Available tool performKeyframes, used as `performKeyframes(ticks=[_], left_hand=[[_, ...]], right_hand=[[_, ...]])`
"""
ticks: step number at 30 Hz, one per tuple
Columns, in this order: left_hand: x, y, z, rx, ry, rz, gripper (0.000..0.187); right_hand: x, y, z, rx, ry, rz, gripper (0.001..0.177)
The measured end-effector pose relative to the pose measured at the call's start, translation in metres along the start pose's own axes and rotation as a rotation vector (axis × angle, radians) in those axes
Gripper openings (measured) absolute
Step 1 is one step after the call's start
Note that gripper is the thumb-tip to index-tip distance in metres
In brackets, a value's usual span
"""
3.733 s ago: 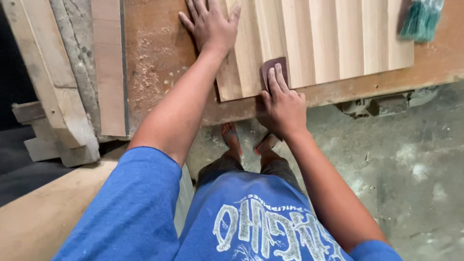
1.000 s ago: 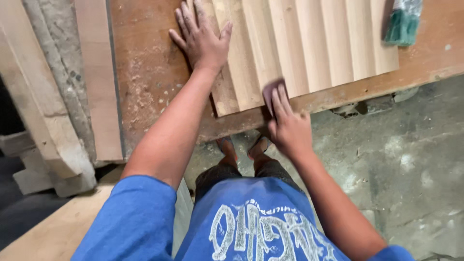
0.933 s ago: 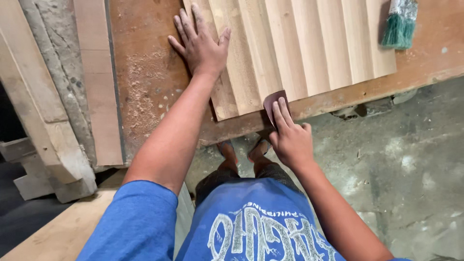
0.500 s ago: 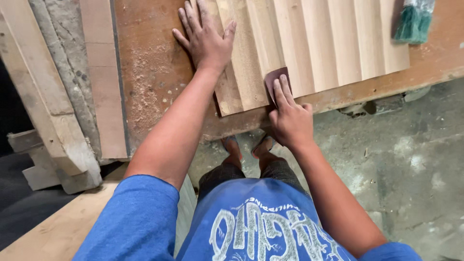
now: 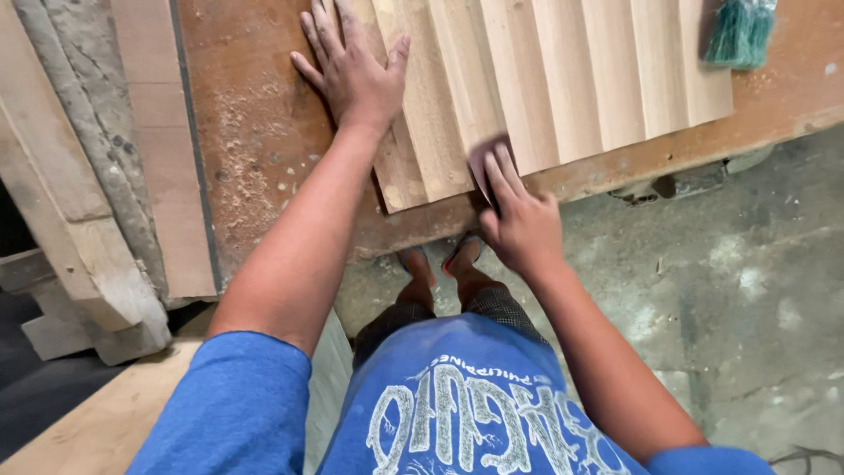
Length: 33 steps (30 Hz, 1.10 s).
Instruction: The person sands a light-colored wooden board with a sanding block, moving it back and forth along the grain. They briefly pause to brush away dust with a brush before resuming the sanding process.
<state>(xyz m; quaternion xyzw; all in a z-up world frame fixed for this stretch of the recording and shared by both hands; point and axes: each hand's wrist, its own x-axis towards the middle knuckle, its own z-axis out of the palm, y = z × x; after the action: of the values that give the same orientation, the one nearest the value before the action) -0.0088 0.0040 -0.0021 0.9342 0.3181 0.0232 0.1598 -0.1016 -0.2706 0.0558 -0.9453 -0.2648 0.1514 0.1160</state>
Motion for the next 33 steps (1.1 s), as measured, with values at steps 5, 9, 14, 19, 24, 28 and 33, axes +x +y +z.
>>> performKeyframes(ticks=[5, 9, 14, 19, 24, 28, 33], left_hand=[[-0.003, 0.001, 0.003, 0.01, 0.012, 0.011, 0.095], [0.0, 0.0, 0.002, 0.028, 0.009, 0.007, 0.095], [0.002, -0.001, 0.003, 0.0, 0.024, 0.01, 0.096], [0.005, 0.002, 0.004, 0.031, 0.017, 0.007, 0.1], [-0.003, -0.002, 0.009, 0.01, 0.068, 0.025, 0.095], [-0.002, 0.001, 0.005, 0.014, -0.026, 0.005, 0.099], [-0.001, 0.001, -0.001, -0.012, -0.016, 0.013, 0.099]], right_hand=[[-0.043, -0.017, -0.02, 0.027, -0.084, 0.043, 0.075], [-0.046, -0.02, -0.021, 0.008, 0.024, -0.059, 0.073], [-0.015, -0.009, 0.002, -0.165, 0.14, -0.056, 0.076], [0.0, -0.011, 0.007, -0.184, 0.035, -0.039, 0.079], [-0.035, -0.013, 0.005, -0.12, 0.108, -0.057, 0.078], [0.006, -0.016, 0.003, -0.125, 0.054, -0.039, 0.079], [-0.03, -0.012, 0.01, -0.126, 0.074, -0.045, 0.078]])
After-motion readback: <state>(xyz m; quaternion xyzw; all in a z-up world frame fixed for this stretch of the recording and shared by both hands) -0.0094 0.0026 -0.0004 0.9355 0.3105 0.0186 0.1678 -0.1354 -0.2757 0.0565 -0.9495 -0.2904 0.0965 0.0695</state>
